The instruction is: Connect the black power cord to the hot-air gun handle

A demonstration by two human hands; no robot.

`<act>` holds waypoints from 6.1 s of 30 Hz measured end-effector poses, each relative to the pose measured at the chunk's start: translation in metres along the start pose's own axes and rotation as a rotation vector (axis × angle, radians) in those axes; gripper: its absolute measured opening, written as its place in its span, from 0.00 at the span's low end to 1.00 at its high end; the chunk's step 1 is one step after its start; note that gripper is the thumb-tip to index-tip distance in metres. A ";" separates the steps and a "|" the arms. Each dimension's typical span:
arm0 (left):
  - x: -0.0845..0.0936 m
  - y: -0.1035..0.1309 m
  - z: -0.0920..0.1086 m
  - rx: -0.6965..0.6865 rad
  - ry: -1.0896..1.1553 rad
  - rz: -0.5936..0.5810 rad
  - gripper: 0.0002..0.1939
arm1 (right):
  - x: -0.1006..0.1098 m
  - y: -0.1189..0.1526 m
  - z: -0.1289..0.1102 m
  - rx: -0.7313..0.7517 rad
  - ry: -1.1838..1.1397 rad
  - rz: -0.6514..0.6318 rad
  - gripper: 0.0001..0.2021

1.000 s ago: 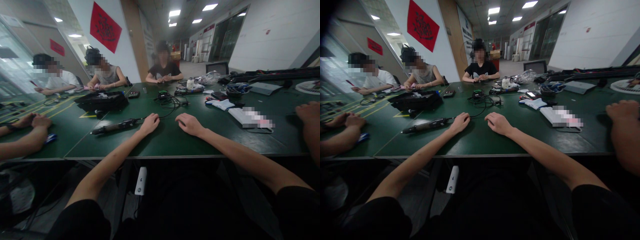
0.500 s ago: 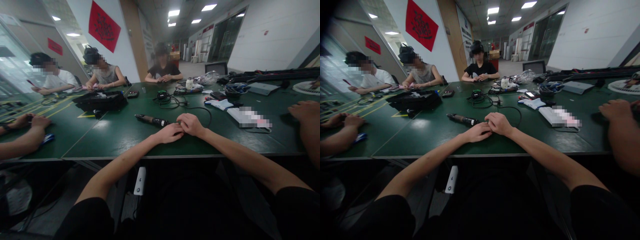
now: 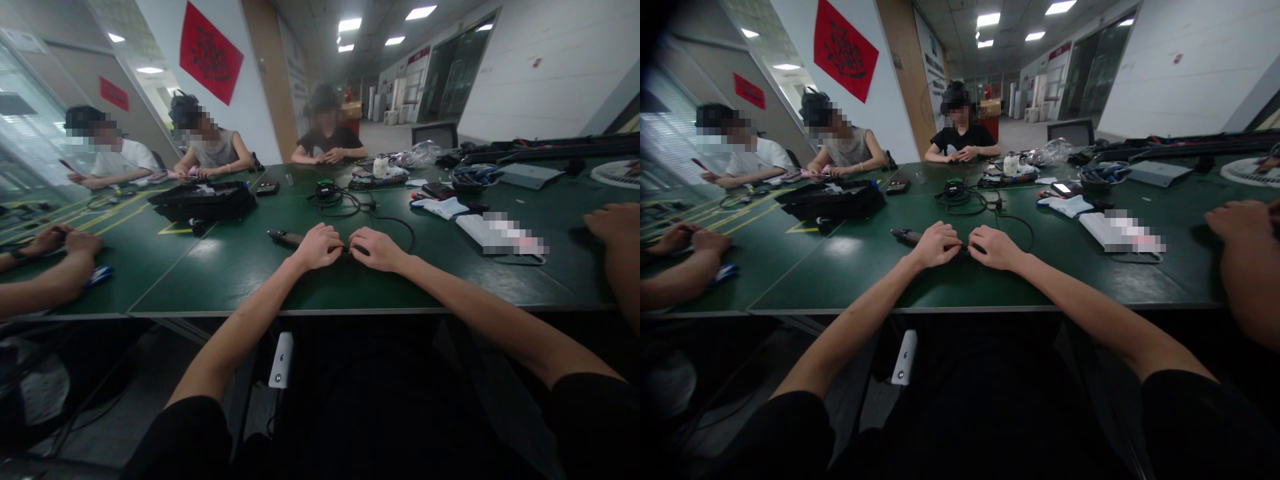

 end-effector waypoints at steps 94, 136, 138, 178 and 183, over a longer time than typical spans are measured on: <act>-0.001 0.010 0.038 -0.219 0.054 -0.010 0.12 | -0.015 0.061 -0.027 -0.554 0.048 0.236 0.08; -0.012 0.005 0.033 -0.132 0.012 0.029 0.13 | -0.014 0.054 -0.024 -0.418 0.158 0.042 0.13; -0.015 0.004 0.031 -0.110 -0.007 0.031 0.13 | -0.013 0.051 -0.016 -0.435 0.140 -0.016 0.14; -0.029 -0.004 0.000 0.066 -0.065 0.031 0.11 | -0.008 0.007 0.038 -0.052 0.030 -0.088 0.11; -0.028 -0.003 0.000 0.064 -0.056 0.050 0.11 | -0.009 0.008 0.041 -0.052 0.020 -0.084 0.11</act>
Point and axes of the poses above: each hand's wrist, its own y-axis away from the middle knuckle, its own x-axis out of the back of the hand, z = x × y, the point moved 6 cm from there along -y, towards the middle knuckle, and after that the axes turned 10 degrees about -y, right-handed, at the moved point
